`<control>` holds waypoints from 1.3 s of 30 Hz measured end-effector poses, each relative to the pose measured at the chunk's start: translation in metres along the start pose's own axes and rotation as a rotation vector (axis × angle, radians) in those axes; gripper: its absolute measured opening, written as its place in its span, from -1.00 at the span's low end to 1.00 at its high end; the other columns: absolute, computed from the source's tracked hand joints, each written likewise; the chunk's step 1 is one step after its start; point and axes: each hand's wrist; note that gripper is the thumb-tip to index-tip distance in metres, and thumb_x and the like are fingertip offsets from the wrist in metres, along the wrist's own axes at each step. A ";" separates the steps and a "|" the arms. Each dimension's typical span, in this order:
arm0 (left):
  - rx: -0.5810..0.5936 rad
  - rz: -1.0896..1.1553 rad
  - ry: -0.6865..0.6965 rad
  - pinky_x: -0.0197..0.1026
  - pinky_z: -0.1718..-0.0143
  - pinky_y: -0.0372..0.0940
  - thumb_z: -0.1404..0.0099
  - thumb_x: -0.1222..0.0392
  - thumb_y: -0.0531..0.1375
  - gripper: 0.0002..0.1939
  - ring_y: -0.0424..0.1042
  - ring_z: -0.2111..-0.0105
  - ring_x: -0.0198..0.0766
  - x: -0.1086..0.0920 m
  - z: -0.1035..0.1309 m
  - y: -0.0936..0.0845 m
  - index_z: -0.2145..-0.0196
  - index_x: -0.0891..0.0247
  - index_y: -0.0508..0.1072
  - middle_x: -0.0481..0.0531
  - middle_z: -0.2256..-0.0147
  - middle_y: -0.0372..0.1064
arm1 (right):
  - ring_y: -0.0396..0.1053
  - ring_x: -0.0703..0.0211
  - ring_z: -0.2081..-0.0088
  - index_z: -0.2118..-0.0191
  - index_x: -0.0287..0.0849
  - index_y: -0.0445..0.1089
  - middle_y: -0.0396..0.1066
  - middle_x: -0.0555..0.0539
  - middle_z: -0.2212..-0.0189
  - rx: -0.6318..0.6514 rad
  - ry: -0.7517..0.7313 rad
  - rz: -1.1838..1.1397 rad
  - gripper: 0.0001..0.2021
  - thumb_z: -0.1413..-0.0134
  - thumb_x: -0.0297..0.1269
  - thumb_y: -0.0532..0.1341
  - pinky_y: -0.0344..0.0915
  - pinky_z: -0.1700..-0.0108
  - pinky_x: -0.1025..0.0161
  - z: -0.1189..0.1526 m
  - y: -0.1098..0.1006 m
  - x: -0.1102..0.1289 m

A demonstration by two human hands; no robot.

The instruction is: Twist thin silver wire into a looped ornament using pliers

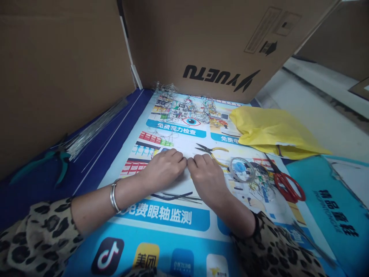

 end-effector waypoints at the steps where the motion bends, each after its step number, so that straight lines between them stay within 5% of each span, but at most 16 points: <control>1: 0.006 0.006 -0.002 -0.16 0.38 0.24 -0.22 0.40 0.06 -0.88 0.29 0.34 -0.17 0.000 0.000 0.000 0.37 0.36 0.39 0.10 0.39 0.34 | 0.13 0.07 0.33 0.31 -0.21 0.34 0.29 -0.12 0.41 0.000 0.003 -0.001 -0.84 -0.12 -0.47 0.03 0.02 0.36 0.18 0.000 0.000 0.001; 14: 0.037 0.021 -0.030 -0.17 0.42 0.26 -0.21 0.42 0.02 -0.85 0.31 0.33 -0.14 0.000 0.000 -0.002 0.34 0.35 0.38 0.11 0.37 0.33 | 0.15 0.10 0.29 0.32 -0.17 0.35 0.31 -0.10 0.38 0.062 0.114 -0.079 -0.85 -0.13 -0.46 0.04 0.03 0.40 0.24 -0.002 0.001 -0.001; 24: -0.004 0.021 -0.049 -0.21 0.41 0.26 -0.20 0.42 0.02 -0.87 0.31 0.33 -0.19 0.002 0.002 0.000 0.37 0.33 0.35 0.07 0.38 0.33 | 0.22 0.14 0.19 0.27 -0.18 0.39 0.35 -0.10 0.32 0.155 0.174 -0.295 -0.77 -0.10 -0.53 0.02 0.13 0.19 0.28 -0.004 0.003 -0.011; 39: -0.082 0.053 -0.119 -0.25 0.44 0.22 -0.13 0.42 0.04 -0.85 0.33 0.36 -0.23 0.007 0.003 0.017 0.39 0.27 0.37 0.02 0.41 0.34 | 0.29 0.15 0.22 0.31 -0.17 0.39 0.36 -0.09 0.31 0.064 0.254 -0.584 -0.79 -0.07 -0.50 0.03 0.21 0.15 0.25 -0.003 0.012 -0.017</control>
Point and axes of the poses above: each hand's wrist, its own z-axis away from the middle knuckle, its own y-axis out of the palm, x = y × z
